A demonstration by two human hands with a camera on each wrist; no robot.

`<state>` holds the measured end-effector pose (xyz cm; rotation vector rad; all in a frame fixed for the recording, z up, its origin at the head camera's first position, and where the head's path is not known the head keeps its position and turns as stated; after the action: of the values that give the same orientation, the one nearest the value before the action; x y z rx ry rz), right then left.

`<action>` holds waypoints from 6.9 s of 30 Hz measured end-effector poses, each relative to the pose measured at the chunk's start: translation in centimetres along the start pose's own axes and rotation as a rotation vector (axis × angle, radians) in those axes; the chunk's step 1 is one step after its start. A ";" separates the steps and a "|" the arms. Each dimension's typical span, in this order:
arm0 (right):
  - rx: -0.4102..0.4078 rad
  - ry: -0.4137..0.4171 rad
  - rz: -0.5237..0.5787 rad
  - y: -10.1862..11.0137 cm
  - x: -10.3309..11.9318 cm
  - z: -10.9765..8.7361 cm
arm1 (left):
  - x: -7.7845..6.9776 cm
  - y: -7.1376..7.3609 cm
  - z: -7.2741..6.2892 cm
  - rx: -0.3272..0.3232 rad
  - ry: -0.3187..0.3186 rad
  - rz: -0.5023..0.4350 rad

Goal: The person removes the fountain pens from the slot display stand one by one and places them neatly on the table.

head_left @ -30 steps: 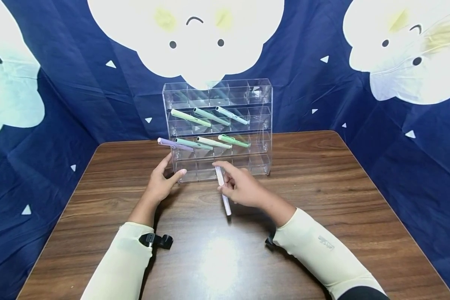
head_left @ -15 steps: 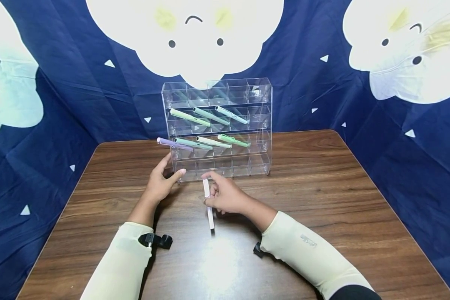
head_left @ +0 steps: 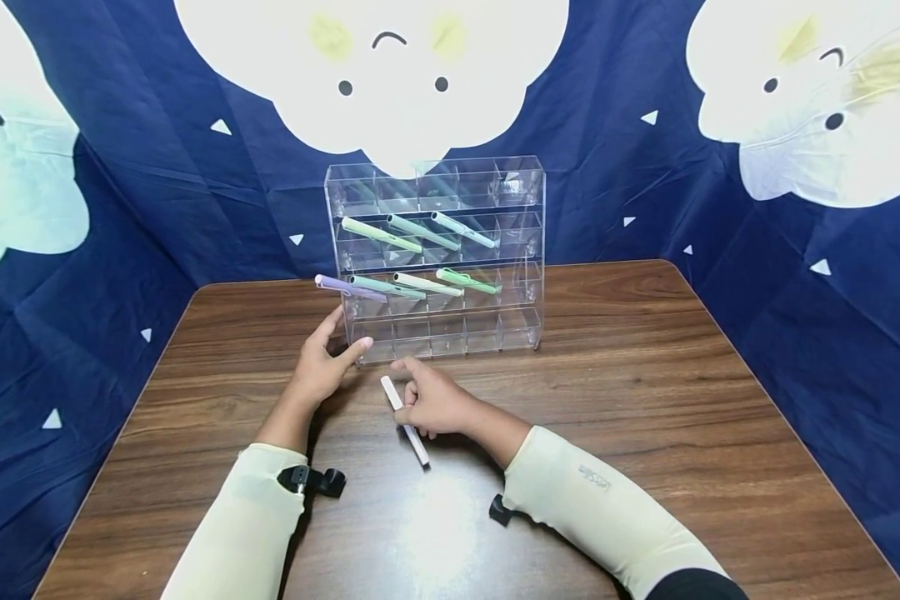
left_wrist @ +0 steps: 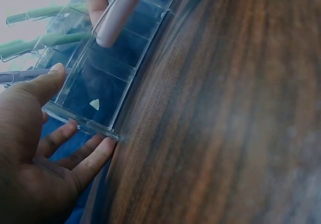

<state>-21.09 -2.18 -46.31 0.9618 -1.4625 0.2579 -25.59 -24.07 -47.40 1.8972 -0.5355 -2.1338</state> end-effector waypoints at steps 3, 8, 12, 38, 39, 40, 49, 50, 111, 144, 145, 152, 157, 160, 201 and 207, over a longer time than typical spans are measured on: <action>0.018 0.005 -0.029 -0.3 -0.2 0.2 | 0.0 0.0 0.1 -0.002 0.004 -0.004; 0.020 -0.027 -0.057 -0.8 -0.4 0.7 | 0.1 0.0 0.1 -0.002 0.006 -0.006; 0.009 -0.072 -0.049 -1.2 -0.5 1.1 | 0.1 -0.1 0.1 0.001 0.010 -0.008; -0.018 -0.099 0.171 -3.1 -0.7 2.9 | 0.3 0.0 0.0 0.012 0.023 0.000; -0.017 -0.098 0.180 -3.1 -0.7 2.9 | 0.3 0.0 0.0 0.015 0.026 -0.006; -0.011 -0.097 0.189 -3.0 -0.7 2.9 | 0.3 0.0 0.0 0.016 0.033 -0.011; 0.005 -0.072 0.205 -2.4 -0.7 2.8 | 0.2 -0.1 0.0 0.016 0.035 -0.016; 0.003 -0.070 0.195 -2.4 -0.7 2.7 | 0.1 -0.1 0.0 0.017 0.031 -0.020; -0.864 0.239 -0.193 13.0 3.0 -2.4 | 0.5 0.0 -0.2 0.020 0.058 0.009; -0.655 0.013 -0.025 14.7 2.5 -0.1 | 0.5 -0.2 0.2 0.022 0.010 -0.041; -0.649 0.013 -0.017 14.7 2.5 0.0 | 0.6 -0.2 0.2 0.023 0.014 -0.040; -0.638 0.043 0.003 15.1 2.7 0.0 | 0.7 0.0 0.0 0.024 0.038 -0.014; -0.642 0.061 0.032 15.5 2.9 -0.1 | 0.7 0.0 0.0 0.022 0.035 -0.006; -0.652 0.091 0.057 15.8 3.0 -0.1 | 0.8 0.0 0.1 0.020 0.037 -0.013; -0.383 0.355 0.222 11.6 4.3 -3.4 | 0.5 -0.1 0.0 0.032 0.023 -0.026; -0.233 0.360 0.218 9.8 3.2 -3.2 | 0.5 -0.1 0.1 0.030 0.028 -0.030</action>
<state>-24.99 4.81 -39.06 0.5352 -1.2310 0.3888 -25.74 -24.13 -47.90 1.9601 -0.5396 -2.1252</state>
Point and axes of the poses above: each hand's wrist, its own z-axis towards the middle knuckle, its own y-axis out of the back of the hand, x = y × z, the point moved 4 cm from there along z, towards the middle knuckle, and after that the axes turned 6 degrees about x, right-handed, at the moved point
